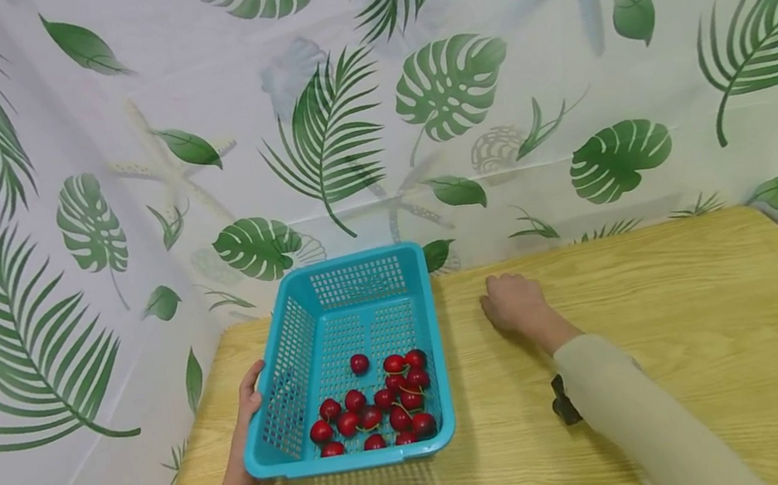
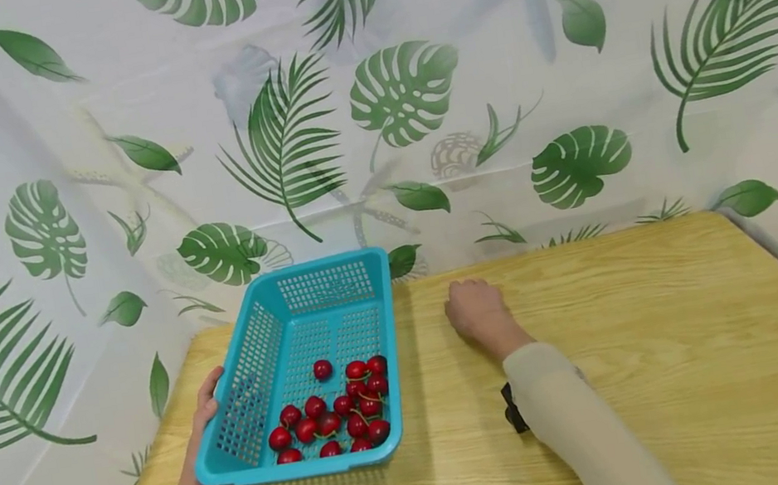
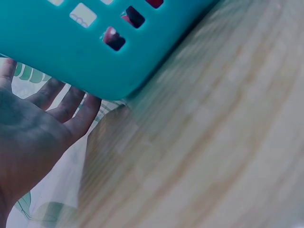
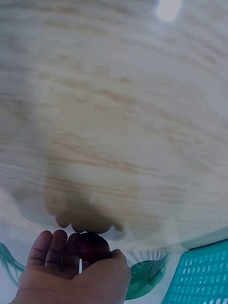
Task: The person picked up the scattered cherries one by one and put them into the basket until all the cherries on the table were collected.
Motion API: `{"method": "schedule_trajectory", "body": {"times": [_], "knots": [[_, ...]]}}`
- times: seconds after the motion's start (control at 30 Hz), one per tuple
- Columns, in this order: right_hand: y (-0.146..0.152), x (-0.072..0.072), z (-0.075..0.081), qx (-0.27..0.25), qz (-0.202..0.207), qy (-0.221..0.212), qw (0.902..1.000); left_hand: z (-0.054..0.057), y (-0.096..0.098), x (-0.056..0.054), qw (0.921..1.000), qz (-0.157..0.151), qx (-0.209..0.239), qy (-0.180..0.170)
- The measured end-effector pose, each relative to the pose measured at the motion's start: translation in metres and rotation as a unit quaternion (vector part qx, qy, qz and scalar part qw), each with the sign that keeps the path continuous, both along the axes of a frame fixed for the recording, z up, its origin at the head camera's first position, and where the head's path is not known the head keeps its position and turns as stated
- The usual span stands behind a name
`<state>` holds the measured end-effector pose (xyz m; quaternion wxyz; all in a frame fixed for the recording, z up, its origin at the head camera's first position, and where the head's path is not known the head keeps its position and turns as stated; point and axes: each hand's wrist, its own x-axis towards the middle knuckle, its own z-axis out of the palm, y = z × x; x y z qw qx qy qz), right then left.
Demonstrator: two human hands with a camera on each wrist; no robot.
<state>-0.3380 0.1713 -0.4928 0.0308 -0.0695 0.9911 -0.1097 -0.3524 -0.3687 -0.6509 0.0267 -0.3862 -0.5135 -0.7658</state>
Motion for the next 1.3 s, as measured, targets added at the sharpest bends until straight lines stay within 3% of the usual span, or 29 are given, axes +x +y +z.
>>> {"method": "schedule_trajectory", "body": {"times": [0.03,0.13,0.17,0.2,0.23,0.27,0.33,0.4,0.43,0.47,0.5,0.57,0.6,0.67,0.73,0.8,0.83,0.87,0.97,1.03,1.07,1.1,1.17,1.2,1.23,1.3], "knots": [[0.002,0.000,0.000,0.000,0.000,-0.001,1.0000,-0.001,0.001,-0.002,0.9999,-0.008,0.010,0.001],[0.006,0.001,0.003,-0.005,0.002,-0.010,0.9999,0.019,0.015,0.016,0.9990,0.022,0.001,-0.038],[0.007,0.002,0.004,-0.008,0.003,-0.011,0.9999,0.020,0.018,0.017,0.9995,0.009,0.013,-0.027],[0.008,0.003,0.005,-0.011,0.002,-0.013,0.9999,0.033,0.027,0.027,0.9989,0.026,0.004,-0.040],[0.009,0.004,0.006,-0.015,0.001,-0.015,0.9998,0.035,0.028,0.029,0.9990,0.028,0.000,-0.036],[0.009,0.005,0.008,-0.020,-0.001,-0.019,0.9996,0.051,0.038,0.042,0.9976,0.046,-0.014,-0.050],[0.011,0.008,0.009,-0.033,-0.005,-0.023,0.9992,0.069,0.049,0.053,0.9990,0.024,0.000,-0.037],[0.013,0.009,0.009,-0.052,-0.012,-0.033,0.9980,0.056,0.041,0.045,0.9987,0.029,-0.005,-0.042],[0.014,0.010,0.009,-0.065,-0.016,-0.038,0.9970,0.038,0.029,0.030,0.9994,0.014,0.001,-0.032],[0.016,0.010,0.008,-0.081,-0.020,-0.045,0.9955,0.026,0.022,0.022,0.9991,0.013,0.004,-0.040],[0.018,0.010,0.007,-0.097,-0.024,-0.051,0.9937,0.000,0.007,0.003,0.9993,0.000,0.011,-0.035],[0.023,0.010,0.006,-0.118,-0.029,-0.060,0.9907,-0.051,-0.023,-0.034,0.9991,0.004,0.006,-0.042],[0.025,0.010,0.005,-0.127,-0.031,-0.063,0.9894,-0.062,-0.030,-0.042,0.9991,-0.004,0.009,-0.041],[0.031,0.011,0.005,-0.140,-0.026,-0.065,0.9878,-0.066,-0.031,-0.042,0.9977,0.005,0.007,-0.068],[0.037,0.011,0.006,-0.138,-0.010,-0.055,0.9889,-0.058,-0.026,-0.034,0.9967,0.017,-0.002,-0.079],[0.042,0.013,0.007,-0.139,0.005,-0.048,0.9891,-0.039,-0.015,-0.020,0.9967,0.023,-0.006,-0.078],[0.045,0.014,0.008,-0.138,0.014,-0.045,0.9893,-0.013,-0.001,-0.001,0.9965,0.024,-0.006,-0.080],[0.047,0.015,0.009,-0.136,0.023,-0.041,0.9896,-0.002,0.005,0.007,0.9962,0.033,-0.009,-0.080],[0.054,0.019,0.011,-0.127,0.041,-0.036,0.9904,0.029,0.022,0.026,0.9977,0.021,-0.002,-0.065],[0.057,0.022,0.011,-0.120,0.052,-0.027,0.9910,0.044,0.030,0.034,0.9984,0.020,0.000,-0.053],[0.059,0.023,0.010,-0.116,0.056,-0.020,0.9914,0.032,0.024,0.025,0.9989,0.021,-0.002,-0.042],[0.060,0.025,0.009,-0.114,0.059,-0.013,0.9916,0.034,0.026,0.025,0.9993,0.005,0.008,-0.037],[0.062,0.026,0.007,-0.113,0.062,0.001,0.9917,0.036,0.027,0.028,0.9988,0.020,0.002,-0.044],[0.063,0.027,0.006,-0.114,0.062,0.005,0.9915,0.030,0.024,0.024,0.9993,0.015,0.008,-0.034],[0.063,0.027,0.005,-0.117,0.061,0.008,0.9913,0.042,0.030,0.034,0.9986,0.021,0.008,-0.048],[0.064,0.028,0.004,-0.118,0.060,0.015,0.9911,0.037,0.028,0.033,0.9976,0.027,0.003,-0.064]]}}
